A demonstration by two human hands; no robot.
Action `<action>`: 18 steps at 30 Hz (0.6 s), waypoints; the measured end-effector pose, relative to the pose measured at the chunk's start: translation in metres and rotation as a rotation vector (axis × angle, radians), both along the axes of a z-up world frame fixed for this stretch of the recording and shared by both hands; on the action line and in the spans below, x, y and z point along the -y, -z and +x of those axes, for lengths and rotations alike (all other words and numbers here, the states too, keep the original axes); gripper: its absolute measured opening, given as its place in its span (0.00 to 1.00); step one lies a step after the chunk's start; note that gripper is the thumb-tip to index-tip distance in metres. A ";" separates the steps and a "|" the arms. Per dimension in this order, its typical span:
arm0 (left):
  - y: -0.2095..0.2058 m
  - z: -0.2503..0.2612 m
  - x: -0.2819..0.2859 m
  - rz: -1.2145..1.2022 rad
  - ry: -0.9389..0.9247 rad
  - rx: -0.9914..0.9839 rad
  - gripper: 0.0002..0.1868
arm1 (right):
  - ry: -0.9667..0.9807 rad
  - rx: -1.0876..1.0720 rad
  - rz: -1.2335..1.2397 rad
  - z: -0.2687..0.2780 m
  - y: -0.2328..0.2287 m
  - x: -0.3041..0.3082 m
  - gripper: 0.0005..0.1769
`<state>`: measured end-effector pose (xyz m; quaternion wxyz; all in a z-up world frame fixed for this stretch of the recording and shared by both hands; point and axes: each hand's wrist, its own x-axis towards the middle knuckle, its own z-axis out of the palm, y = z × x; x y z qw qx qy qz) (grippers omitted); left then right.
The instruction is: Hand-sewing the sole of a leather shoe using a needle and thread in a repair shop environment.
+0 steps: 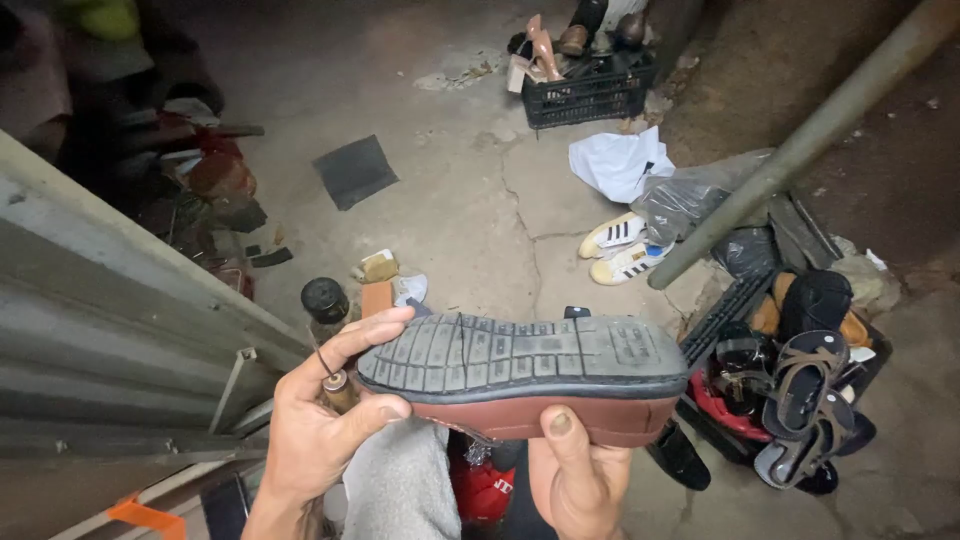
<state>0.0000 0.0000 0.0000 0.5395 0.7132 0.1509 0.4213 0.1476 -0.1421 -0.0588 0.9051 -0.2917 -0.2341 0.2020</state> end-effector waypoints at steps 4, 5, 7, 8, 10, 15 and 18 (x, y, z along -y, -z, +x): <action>-0.007 0.001 0.007 -0.036 -0.015 -0.007 0.28 | -0.056 -0.053 0.028 0.008 0.002 0.002 0.44; -0.008 0.001 0.008 -0.043 -0.024 -0.011 0.29 | -0.053 -0.064 0.019 0.010 0.004 0.002 0.45; -0.010 0.002 0.011 -0.050 -0.038 -0.017 0.29 | -0.055 -0.077 0.009 0.014 0.006 0.003 0.46; -0.010 0.003 0.013 -0.027 -0.063 -0.027 0.29 | -0.085 -0.063 0.029 0.016 0.005 0.003 0.44; -0.012 0.004 0.014 -0.004 -0.093 -0.035 0.29 | -0.120 -0.048 0.048 0.017 0.005 0.002 0.41; -0.009 0.004 0.016 0.019 -0.146 -0.088 0.27 | -0.106 -0.146 -0.008 0.020 0.012 0.004 0.41; -0.007 0.002 0.014 0.073 -0.147 -0.087 0.27 | -0.086 -0.154 -0.042 0.019 0.016 0.004 0.42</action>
